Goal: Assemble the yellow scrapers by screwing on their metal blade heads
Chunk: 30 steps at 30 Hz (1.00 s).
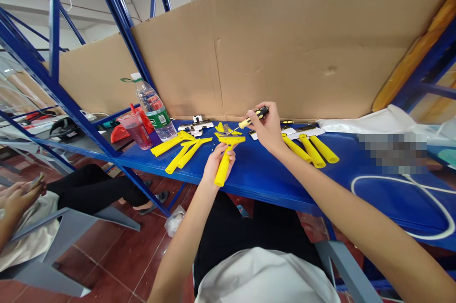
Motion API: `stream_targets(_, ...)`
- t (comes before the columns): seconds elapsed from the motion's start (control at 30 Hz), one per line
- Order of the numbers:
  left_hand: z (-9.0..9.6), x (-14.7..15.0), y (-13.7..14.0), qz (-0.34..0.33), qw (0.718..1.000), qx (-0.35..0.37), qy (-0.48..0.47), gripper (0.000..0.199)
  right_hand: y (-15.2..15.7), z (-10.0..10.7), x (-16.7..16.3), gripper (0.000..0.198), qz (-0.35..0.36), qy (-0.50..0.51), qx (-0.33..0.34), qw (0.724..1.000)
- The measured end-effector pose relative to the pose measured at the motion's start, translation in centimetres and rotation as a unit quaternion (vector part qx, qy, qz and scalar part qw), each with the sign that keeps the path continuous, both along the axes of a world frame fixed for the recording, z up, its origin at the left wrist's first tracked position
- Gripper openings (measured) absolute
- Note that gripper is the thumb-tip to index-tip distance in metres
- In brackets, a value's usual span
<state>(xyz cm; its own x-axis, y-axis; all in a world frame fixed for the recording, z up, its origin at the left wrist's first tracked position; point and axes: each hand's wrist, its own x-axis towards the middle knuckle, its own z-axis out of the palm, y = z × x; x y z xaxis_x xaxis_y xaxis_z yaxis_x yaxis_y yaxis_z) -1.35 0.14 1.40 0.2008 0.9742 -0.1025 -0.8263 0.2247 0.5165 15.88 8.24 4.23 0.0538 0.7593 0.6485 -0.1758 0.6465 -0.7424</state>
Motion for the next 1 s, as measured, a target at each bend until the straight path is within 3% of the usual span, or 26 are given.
stream_targets(0.5,-1.1,-0.4,0.6,-0.005,0.999,0.031,-0.007,0.026,-0.1,-0.1,0.0,0.053,0.004,0.009,-0.002,1.000)
stream_targets(1.0,-0.5,-0.2,0.4,0.010,1.000,0.016,0.019,0.027,-0.1,-0.1,-0.1,0.057,0.000,-0.005,-0.010,1.000)
